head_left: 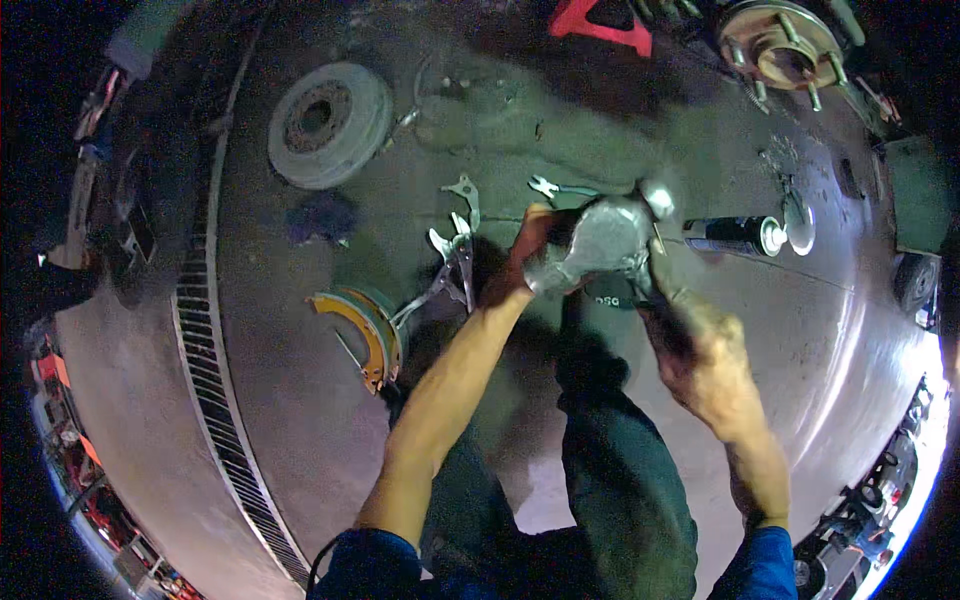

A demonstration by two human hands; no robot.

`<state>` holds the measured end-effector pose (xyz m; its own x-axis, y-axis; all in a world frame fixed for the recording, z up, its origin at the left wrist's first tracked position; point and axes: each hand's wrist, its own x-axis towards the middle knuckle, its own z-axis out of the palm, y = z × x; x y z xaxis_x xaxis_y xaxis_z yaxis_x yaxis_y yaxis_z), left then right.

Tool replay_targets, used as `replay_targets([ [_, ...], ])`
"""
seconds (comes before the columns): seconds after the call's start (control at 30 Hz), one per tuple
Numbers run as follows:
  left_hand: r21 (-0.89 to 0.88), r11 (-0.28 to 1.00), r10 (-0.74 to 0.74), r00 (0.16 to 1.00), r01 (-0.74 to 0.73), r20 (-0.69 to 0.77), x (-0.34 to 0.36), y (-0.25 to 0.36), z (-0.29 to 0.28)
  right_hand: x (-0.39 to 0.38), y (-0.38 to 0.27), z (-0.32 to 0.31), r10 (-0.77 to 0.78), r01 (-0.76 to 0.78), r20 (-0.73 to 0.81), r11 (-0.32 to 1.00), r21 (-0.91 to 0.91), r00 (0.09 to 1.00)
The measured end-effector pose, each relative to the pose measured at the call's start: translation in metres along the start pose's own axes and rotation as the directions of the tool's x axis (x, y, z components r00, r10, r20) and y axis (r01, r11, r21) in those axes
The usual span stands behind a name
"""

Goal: Cleaning and assembling brake components on the floor of a garage.

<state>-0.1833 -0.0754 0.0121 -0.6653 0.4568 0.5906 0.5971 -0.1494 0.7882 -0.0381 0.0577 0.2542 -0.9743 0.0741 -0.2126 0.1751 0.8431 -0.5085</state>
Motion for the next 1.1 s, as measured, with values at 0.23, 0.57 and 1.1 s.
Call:
replay_targets([
  [0.23,0.558,0.772,0.157,0.942,-0.304,0.296,-0.006,-0.011,-0.030,0.018,-0.007,-0.014,-0.057,0.077,-0.096,0.974,0.214,0.994],
  [0.57,0.078,0.985,-0.160,0.986,0.157,0.038,0.002,-0.017,-0.015,0.025,0.012,-0.030,-0.050,0.084,-0.101,0.926,0.367,0.994],
  [1.1,-0.337,0.862,-0.407,0.913,0.379,-0.013,-0.032,-0.055,-0.034,0.034,0.036,-0.030,-0.169,0.218,-0.256,0.960,0.177,0.952],
])
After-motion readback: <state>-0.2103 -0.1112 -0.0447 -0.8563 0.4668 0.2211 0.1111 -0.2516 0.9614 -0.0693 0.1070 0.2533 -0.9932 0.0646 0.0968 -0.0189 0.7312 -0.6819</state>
